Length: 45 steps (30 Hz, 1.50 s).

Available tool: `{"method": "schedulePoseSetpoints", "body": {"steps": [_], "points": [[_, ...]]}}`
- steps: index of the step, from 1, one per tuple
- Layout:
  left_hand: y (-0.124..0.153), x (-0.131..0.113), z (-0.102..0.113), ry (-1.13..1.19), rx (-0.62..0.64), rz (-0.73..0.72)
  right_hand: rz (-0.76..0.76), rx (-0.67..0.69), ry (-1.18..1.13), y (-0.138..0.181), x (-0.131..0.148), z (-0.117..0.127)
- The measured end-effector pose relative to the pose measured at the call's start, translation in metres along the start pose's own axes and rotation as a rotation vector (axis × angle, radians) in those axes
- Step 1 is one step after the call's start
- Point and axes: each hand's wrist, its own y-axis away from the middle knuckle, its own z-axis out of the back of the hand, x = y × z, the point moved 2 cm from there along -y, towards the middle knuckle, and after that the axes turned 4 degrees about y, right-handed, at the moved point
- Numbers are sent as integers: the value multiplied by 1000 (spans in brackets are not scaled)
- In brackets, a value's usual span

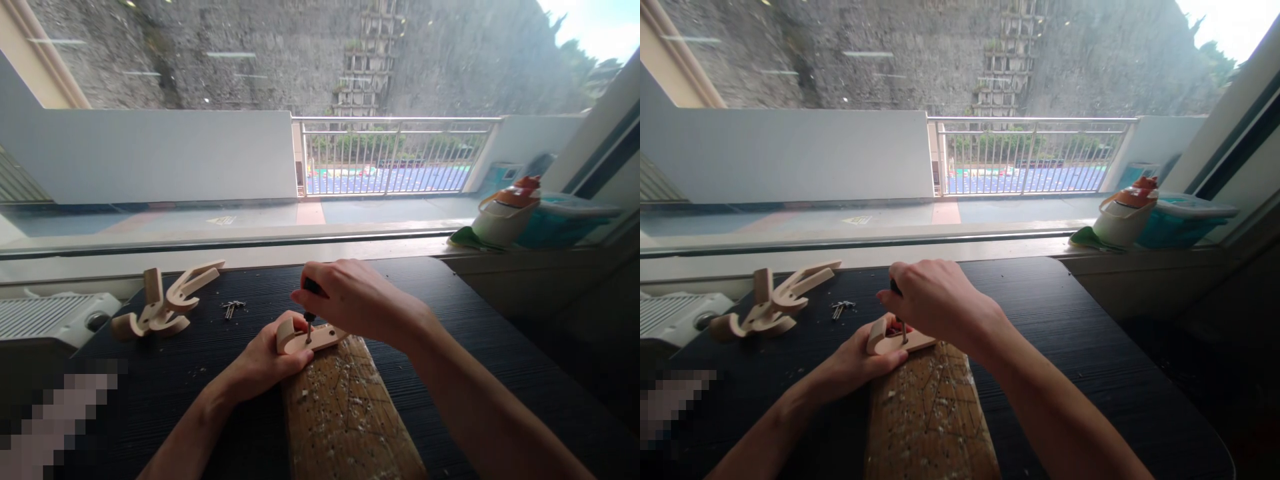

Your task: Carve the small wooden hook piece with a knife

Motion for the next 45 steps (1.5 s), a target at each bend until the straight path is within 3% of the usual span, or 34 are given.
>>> {"method": "schedulePoseSetpoints", "body": {"steps": [3, 9, 23, 35, 45], "points": [[0, 1, 0, 33, 14, 7, 61, 5, -46, 2, 2, 3], [1, -3, 2, 44, 19, -43, -18, -25, -25, 4, -5, 11], [0, 2, 0, 20, -1, 0, 53, 20, -89, 2, -2, 2], [1, -3, 1, -4, -27, 2, 57, 139, -169, 3, -4, -1], [-1, 0, 0, 25, 3, -6, -12, 3, 27, -8, 7, -16]]}}
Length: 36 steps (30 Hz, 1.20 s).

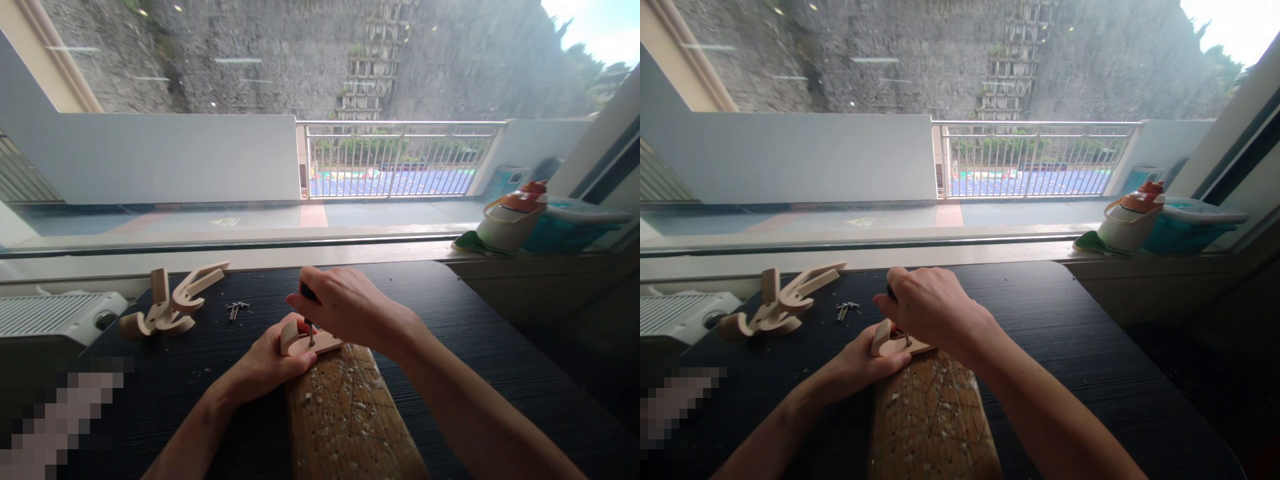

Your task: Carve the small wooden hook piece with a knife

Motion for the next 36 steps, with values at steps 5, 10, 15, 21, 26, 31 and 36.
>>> {"method": "schedulePoseSetpoints", "body": {"steps": [5, 10, 15, 21, 26, 31, 36], "points": [[1, -1, 1, -26, -15, 12, 10, 9, -6, 5, 0, 7], [1, -2, 2, -21, -10, 25, 111, 42, -155, 13, -2, 20], [1, -4, 2, -14, -1, 4, 80, 73, -197, 13, -8, 20], [1, -5, 1, -31, -8, -7, 26, 68, -135, 10, -12, 17], [0, -1, 1, -29, -3, -20, 8, 54, -37, 7, -6, 12], [0, 0, 2, -43, -5, -4, -28, 11, 64, 6, -4, 7], [1, -1, 2, -44, -18, -3, 104, 19, -124, 11, -5, 16]]}}
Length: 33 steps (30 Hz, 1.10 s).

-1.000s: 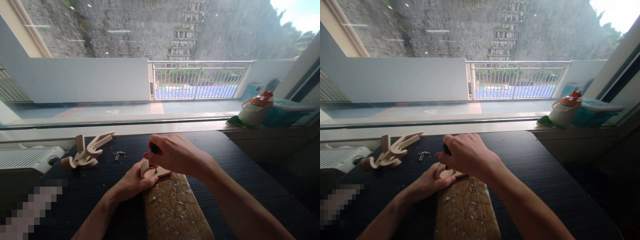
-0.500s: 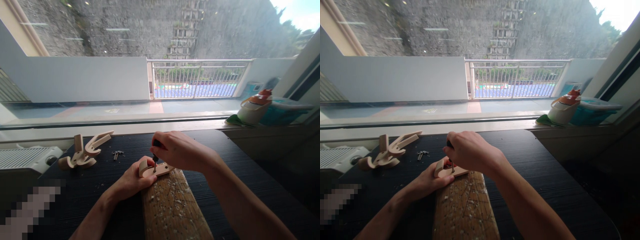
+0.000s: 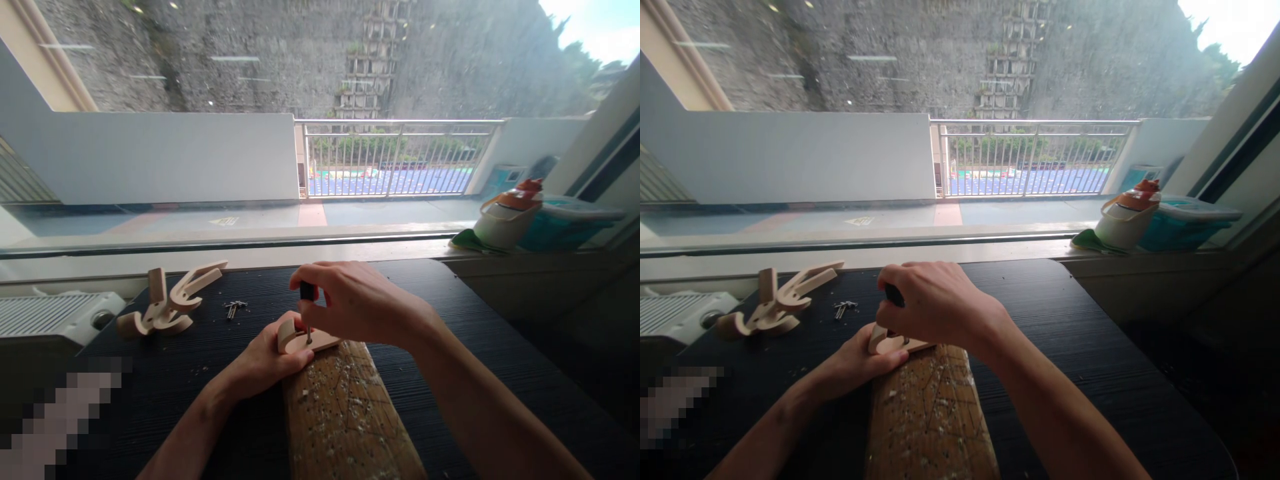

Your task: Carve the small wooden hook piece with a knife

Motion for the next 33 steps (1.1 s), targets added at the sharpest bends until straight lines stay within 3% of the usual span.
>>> {"method": "schedulePoseSetpoints", "body": {"steps": [11, 22, 33], "points": [[-1, 0, -1, 40, 47, -2, -38, 40, -89, 0, -12, 4], [-2, -1, -1, -24, 15, 1, -115, -41, 100, -4, -9, -5], [-1, 0, -1, 29, 32, -5, 46, -20, -34, -1, -5, 3]]}}
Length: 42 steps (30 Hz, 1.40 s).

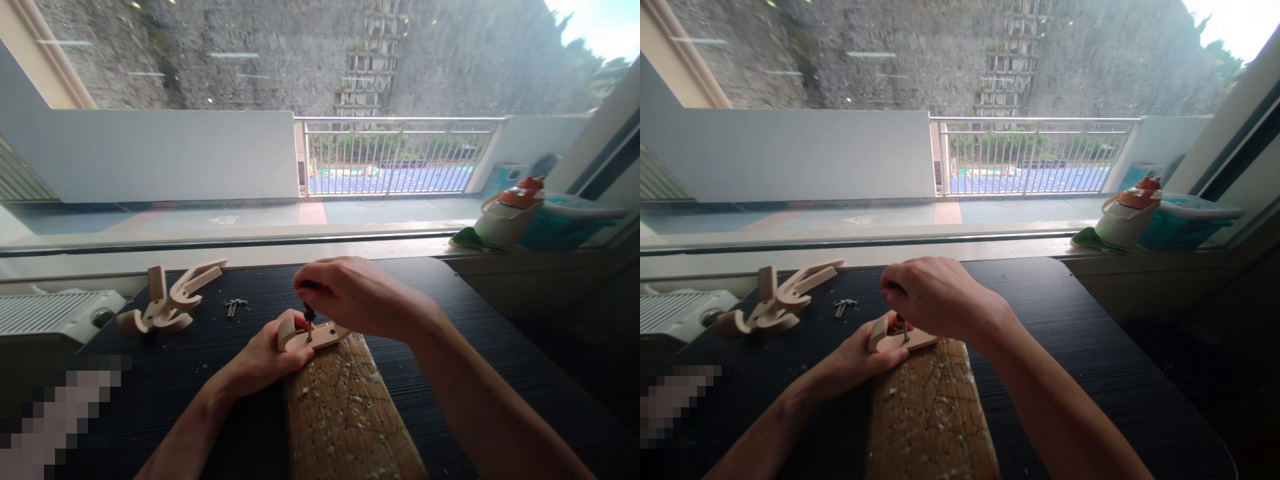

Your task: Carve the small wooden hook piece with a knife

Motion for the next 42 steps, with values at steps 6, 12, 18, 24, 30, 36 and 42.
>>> {"method": "schedulePoseSetpoints", "body": {"steps": [6, 12, 18, 24, 30, 36, 42], "points": [[0, -1, -1, 14, 17, 1, -68, -9, 28, -1, -4, -2], [1, -3, 0, 3, 32, -7, -146, -6, 79, -2, -4, -2], [0, 1, 3, -67, 20, -3, -175, 5, 146, -3, 1, -6], [0, 0, 4, -99, -16, -20, -90, 3, 78, 4, 5, 1], [0, -1, 4, -105, 1, -14, -63, 40, 49, 4, 5, 2], [1, -1, 3, -63, 26, -17, -118, 41, 68, 1, -1, -1], [0, 0, 2, -54, 25, -18, -183, 7, 114, -3, -1, -7]]}}
